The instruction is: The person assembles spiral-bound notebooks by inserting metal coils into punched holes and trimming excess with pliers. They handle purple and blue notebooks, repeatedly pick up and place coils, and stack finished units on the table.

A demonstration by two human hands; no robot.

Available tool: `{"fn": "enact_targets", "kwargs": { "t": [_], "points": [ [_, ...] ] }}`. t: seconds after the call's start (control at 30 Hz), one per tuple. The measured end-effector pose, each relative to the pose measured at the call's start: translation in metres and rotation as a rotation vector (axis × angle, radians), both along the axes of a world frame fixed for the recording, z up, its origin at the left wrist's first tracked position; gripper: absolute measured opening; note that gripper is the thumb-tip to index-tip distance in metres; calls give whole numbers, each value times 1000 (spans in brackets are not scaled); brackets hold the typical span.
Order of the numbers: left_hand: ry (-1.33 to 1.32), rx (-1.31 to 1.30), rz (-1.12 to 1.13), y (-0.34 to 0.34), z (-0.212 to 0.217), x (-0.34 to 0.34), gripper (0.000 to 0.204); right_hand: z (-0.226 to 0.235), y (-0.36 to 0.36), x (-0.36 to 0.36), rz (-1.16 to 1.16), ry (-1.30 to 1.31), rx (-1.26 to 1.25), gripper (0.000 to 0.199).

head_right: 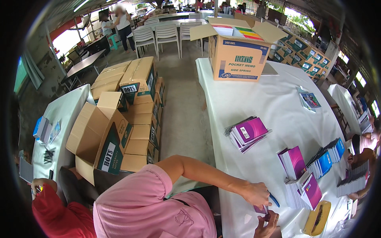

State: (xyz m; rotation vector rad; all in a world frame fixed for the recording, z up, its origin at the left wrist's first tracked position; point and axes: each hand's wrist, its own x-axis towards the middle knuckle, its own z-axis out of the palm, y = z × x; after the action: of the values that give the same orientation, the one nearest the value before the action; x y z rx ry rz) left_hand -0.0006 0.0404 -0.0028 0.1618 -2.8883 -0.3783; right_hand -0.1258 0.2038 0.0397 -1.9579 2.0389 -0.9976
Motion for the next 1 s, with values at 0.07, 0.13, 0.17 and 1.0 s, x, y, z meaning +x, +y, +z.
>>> {"fn": "enact_targets", "kwargs": {
  "t": [0.07,0.13,0.17,1.0],
  "points": [
    [-3,10,-5,1,3,0,37,-14,4,-6,-117,-58,13,15],
    [-8,21,-7,1,4,3,37,-10,3,-8,-86,72,3,15],
    [-8,25,-10,1,4,4,37,-9,1,-10,-68,136,-2,15],
    [78,31,-39,8,-1,0,41,-6,-3,-14,3,245,25,13]
  ]
}}
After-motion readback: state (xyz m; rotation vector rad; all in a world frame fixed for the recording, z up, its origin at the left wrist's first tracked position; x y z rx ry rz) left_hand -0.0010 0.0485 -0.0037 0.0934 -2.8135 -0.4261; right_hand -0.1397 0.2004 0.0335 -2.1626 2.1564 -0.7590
